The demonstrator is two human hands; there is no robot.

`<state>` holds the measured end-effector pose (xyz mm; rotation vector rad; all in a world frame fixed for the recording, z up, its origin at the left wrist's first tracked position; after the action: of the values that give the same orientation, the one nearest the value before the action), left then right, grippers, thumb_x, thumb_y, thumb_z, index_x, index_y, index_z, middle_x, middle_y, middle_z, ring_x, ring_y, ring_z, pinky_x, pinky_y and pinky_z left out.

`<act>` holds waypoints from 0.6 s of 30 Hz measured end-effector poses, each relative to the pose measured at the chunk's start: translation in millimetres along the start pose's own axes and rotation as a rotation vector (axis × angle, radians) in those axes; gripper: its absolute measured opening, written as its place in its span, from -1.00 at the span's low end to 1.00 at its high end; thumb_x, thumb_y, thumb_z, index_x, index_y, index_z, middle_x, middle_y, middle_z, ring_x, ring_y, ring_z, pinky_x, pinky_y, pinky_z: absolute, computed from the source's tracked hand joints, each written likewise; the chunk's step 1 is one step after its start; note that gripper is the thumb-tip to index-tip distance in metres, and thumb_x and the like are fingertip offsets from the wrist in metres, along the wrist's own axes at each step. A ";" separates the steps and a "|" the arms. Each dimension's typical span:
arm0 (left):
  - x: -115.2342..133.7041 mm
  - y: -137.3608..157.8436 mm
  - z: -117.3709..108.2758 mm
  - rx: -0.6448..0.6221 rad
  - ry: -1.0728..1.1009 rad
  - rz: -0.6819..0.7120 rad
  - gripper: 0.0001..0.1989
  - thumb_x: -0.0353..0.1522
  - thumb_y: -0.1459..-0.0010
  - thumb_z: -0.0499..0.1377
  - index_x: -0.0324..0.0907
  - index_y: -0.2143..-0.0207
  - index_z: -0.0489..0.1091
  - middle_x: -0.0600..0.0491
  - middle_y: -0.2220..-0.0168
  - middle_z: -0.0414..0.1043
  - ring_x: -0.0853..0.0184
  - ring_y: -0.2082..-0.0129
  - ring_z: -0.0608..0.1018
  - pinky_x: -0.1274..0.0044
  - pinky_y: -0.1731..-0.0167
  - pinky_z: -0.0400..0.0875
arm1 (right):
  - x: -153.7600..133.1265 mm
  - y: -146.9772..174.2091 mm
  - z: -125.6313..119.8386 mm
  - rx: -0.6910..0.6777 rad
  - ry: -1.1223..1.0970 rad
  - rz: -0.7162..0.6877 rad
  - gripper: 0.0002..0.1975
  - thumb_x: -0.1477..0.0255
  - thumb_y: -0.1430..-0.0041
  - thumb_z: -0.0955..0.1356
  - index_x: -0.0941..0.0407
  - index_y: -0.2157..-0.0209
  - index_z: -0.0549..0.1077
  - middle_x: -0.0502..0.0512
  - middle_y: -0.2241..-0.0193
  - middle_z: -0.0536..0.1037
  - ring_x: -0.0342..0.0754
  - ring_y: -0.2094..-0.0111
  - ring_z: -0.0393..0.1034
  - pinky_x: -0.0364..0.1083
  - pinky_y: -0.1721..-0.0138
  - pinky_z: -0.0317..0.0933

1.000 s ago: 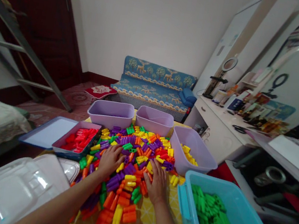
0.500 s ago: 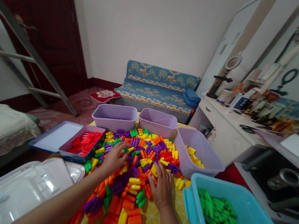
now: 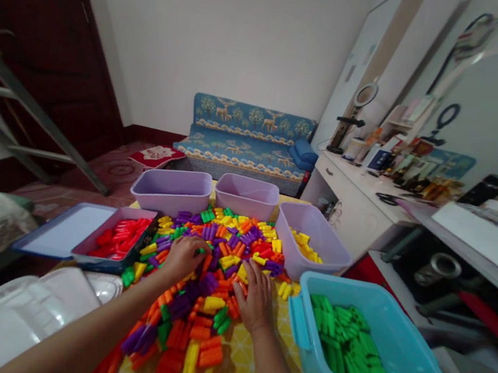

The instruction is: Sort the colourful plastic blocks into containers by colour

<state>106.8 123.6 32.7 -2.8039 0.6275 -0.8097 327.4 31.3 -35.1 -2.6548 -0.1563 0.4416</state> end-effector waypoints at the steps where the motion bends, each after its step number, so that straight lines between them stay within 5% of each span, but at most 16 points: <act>1: -0.9 0.9 -0.7 0.031 0.033 0.007 -0.76 -0.48 -0.09 0.13 -0.03 0.33 0.55 0.06 0.18 0.57 0.19 0.05 0.52 0.33 -0.03 0.31 | -0.4 -0.1 -0.2 0.004 -0.001 0.000 -0.48 0.30 -0.31 0.22 0.06 -0.27 0.20 0.20 -0.26 0.29 0.06 -0.25 0.19 0.14 -0.22 0.07; 6: -4.2 4.1 -6.0 0.178 0.223 -0.032 -0.70 -0.42 -0.24 -0.02 -0.13 0.09 0.44 -0.02 0.16 0.54 0.23 0.17 0.56 0.42 0.15 0.41 | -0.1 -0.4 1.1 0.012 0.009 -0.001 -0.48 0.29 -0.30 0.23 0.04 -0.27 0.21 0.19 -0.25 0.31 0.06 -0.23 0.22 0.15 -0.21 0.08; 10: 3.4 -0.6 -8.5 0.166 0.453 -0.169 -0.68 -0.38 -0.25 -0.03 -0.17 0.02 0.39 0.04 0.36 0.51 0.28 0.33 0.58 0.49 0.31 0.42 | 0.5 -0.7 1.0 0.017 -0.011 0.005 -0.49 0.29 -0.31 0.22 0.08 -0.26 0.22 0.20 -0.26 0.29 0.06 -0.26 0.18 0.15 -0.23 0.06; 14: 43.1 -7.6 0.8 -0.107 0.708 -0.204 -0.64 -0.41 -0.21 -0.02 -0.27 -0.03 0.35 0.06 0.42 0.48 0.33 0.43 0.56 0.55 0.45 0.42 | 0.0 1.7 4.3 0.016 -0.048 0.018 -0.51 0.28 -0.31 0.21 0.10 -0.23 0.24 0.20 -0.23 0.33 0.08 -0.24 0.20 0.18 -0.23 0.06; 18: 122.8 -8.1 14.1 -0.403 0.657 0.203 -0.64 -0.52 -0.04 0.08 -0.19 0.11 0.48 0.04 0.26 0.56 0.34 0.29 0.57 0.53 0.22 0.47 | 4.7 5.3 12.5 0.203 -0.121 0.106 -0.63 0.26 -0.24 0.24 0.10 0.02 0.49 0.20 0.06 0.56 0.13 -0.05 0.39 0.17 -0.11 0.22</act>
<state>211.3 78.0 81.1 -2.6895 1.2680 -1.7432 328.0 32.4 -49.4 -2.4450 -0.0066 0.6197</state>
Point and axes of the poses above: each hand's wrist, its own y-axis away from the middle knuckle, its own z-axis out of the palm, x = y × z, the point moved 2 cm from there along -y, towards the middle knuckle
